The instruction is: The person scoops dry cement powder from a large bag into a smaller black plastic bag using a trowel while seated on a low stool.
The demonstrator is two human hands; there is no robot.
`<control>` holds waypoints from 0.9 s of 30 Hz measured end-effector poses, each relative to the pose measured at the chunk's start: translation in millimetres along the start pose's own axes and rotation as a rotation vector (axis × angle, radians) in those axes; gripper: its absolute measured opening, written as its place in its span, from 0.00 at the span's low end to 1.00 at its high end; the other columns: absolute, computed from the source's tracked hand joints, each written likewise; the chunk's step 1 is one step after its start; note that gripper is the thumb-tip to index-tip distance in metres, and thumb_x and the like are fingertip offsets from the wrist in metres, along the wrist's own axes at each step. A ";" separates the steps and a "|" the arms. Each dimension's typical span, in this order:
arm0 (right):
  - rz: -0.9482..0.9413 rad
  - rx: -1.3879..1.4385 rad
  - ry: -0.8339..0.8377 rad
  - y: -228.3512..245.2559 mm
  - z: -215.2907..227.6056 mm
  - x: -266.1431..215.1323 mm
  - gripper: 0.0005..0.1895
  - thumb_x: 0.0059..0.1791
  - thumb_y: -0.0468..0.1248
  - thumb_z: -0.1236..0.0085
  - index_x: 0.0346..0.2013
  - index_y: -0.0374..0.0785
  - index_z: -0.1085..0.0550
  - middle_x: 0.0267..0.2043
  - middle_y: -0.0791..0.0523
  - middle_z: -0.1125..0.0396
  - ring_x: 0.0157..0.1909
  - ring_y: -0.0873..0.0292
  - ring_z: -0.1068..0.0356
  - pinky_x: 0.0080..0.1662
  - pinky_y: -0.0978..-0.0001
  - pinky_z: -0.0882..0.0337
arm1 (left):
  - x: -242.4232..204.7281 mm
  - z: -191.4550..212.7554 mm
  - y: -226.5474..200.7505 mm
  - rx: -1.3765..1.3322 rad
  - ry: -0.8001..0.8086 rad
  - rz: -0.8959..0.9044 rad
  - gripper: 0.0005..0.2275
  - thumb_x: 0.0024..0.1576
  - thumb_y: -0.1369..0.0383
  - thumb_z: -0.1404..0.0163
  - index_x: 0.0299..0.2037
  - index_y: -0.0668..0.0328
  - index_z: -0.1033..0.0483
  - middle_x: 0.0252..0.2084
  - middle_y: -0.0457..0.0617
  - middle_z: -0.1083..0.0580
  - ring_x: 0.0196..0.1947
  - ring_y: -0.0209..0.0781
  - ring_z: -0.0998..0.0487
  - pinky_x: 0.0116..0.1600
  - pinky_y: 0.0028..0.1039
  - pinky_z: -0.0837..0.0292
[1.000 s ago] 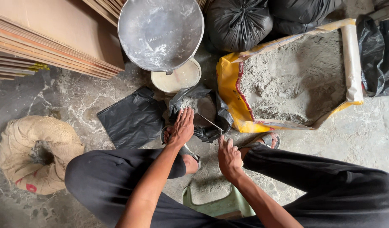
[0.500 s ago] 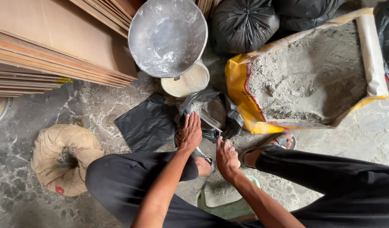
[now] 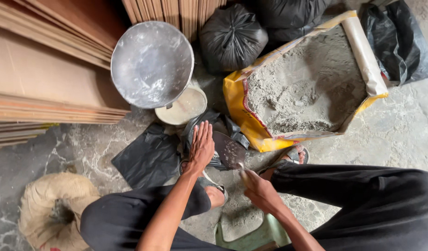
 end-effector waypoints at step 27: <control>-0.147 0.123 -0.434 -78.3 125.0 187.8 0.26 0.40 0.40 0.49 0.53 0.49 0.38 0.34 0.40 0.34 0.41 0.35 0.33 0.43 0.45 0.34 | 187.7 -35.7 -80.9 0.315 0.470 0.008 0.27 0.56 0.61 0.64 0.62 0.75 0.51 0.65 0.65 0.50 0.68 0.54 0.57 0.68 0.44 0.78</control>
Point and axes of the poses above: each hand's wrist, its own x-axis towards the middle knuckle, its own z-axis out of the back of the hand, y = z × x, the point moved 3 cm from there along x, towards the middle knuckle
